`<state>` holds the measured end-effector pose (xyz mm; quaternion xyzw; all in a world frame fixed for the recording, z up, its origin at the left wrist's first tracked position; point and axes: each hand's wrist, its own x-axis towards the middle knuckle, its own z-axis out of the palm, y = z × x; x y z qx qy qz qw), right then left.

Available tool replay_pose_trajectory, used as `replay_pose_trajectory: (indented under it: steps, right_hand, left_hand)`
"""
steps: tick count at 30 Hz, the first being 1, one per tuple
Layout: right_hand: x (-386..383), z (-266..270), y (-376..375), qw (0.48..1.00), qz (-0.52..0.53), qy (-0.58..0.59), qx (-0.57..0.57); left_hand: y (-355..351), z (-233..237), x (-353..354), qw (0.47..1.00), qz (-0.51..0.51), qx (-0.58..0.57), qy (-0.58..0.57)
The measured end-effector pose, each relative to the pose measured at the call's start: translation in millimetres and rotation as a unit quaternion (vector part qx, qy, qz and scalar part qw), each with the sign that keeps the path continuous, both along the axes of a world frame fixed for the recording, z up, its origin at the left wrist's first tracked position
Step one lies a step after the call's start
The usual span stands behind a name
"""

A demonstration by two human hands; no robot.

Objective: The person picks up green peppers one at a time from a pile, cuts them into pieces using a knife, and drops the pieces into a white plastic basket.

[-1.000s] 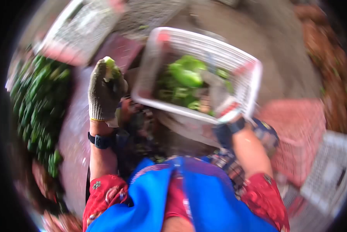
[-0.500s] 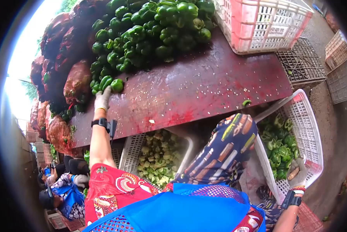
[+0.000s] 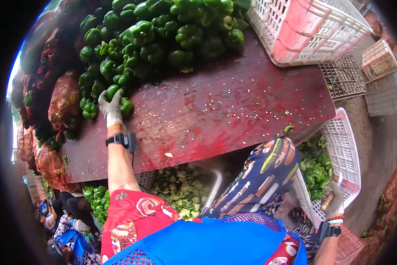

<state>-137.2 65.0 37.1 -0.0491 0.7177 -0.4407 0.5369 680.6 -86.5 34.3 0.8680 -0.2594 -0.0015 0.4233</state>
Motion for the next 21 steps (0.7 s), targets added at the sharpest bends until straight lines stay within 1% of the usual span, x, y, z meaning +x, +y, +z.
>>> replay_pose_trajectory:
  steps: [2,3,4,6,8,9,10,12,13,14,15,16,17,18,19,20,21]
  right_hand:
    - [25.9,13.4,-9.3,0.999,0.03,0.015,0.016]
    - [38.6,14.7,-11.6,0.999,0.03,0.025,0.014]
    - [48.8,19.1,-12.4,0.999,0.038,0.017,0.011]
    - [42.3,8.3,-9.3,0.998,0.042,-0.03,0.035]
    - [38.5,1.7,-4.1,0.998,0.046,-0.021,0.022]
    - [26.4,-8.3,1.8,0.998,0.06,-0.013,0.009]
    - [26.4,-7.5,3.1,0.998,0.056,-0.008,-0.002]
    - [4.8,-13.2,9.3,0.996,0.091,-0.023,0.002]
    - [20.7,17.7,4.3,0.994,0.105,-0.039,0.011]
    - [29.5,31.3,-0.3,0.992,0.125,-0.009,-0.007]
    - [41.2,51.6,-2.8,0.98,0.176,0.06,-0.068]
    - [55.0,66.5,-8.8,0.973,0.177,0.063,-0.138]
    - [54.4,72.5,-17.2,0.954,0.234,0.056,-0.178]
    - [71.0,93.9,-22.1,0.962,0.176,-0.03,-0.206]
    - [73.9,99.4,-24.4,0.941,0.159,-0.15,-0.258]
    - [78.6,107.6,-27.8,0.937,0.192,-0.12,-0.266]
    - [86.6,123.1,-28.2,0.937,0.183,-0.074,-0.289]
  left_hand:
    - [15.3,-23.4,-16.3,0.999,-0.001,-0.021,-0.025]
    - [23.0,-16.8,-44.2,0.998,-0.015,0.0,-0.067]
    - [28.5,-21.1,-61.1,0.995,-0.078,0.003,-0.055]
    - [33.2,-20.0,-113.3,0.989,-0.117,0.007,-0.087]
    - [29.6,-9.1,-161.5,0.984,-0.151,0.021,-0.09]
    - [23.3,-10.9,-174.8,0.977,-0.184,0.023,-0.109]
    - [13.9,-10.4,-187.1,0.978,-0.202,0.012,-0.042]
    - [-9.1,-8.2,-221.9,0.964,-0.247,-0.004,0.095]
    - [-15.6,9.5,-254.3,0.906,-0.25,-0.087,0.332]
    - [-23.1,16.2,-277.8,0.818,-0.303,-0.147,0.466]
    - [-26.8,36.2,-314.8,0.751,-0.323,-0.171,0.55]
    - [-25.6,62.7,-357.2,0.674,-0.337,-0.185,0.631]
    - [-22.1,83.8,-400.0,0.629,-0.361,-0.157,0.67]
    - [-20.2,87.2,-437.5,0.571,-0.414,-0.125,0.698]
    - [-11.1,96.3,-479.0,0.538,-0.452,-0.093,0.706]
    - [-0.1,102.2,-516.0,0.504,-0.487,-0.061,0.711]
    - [5.5,92.8,-539.1,0.526,-0.62,-0.044,0.581]
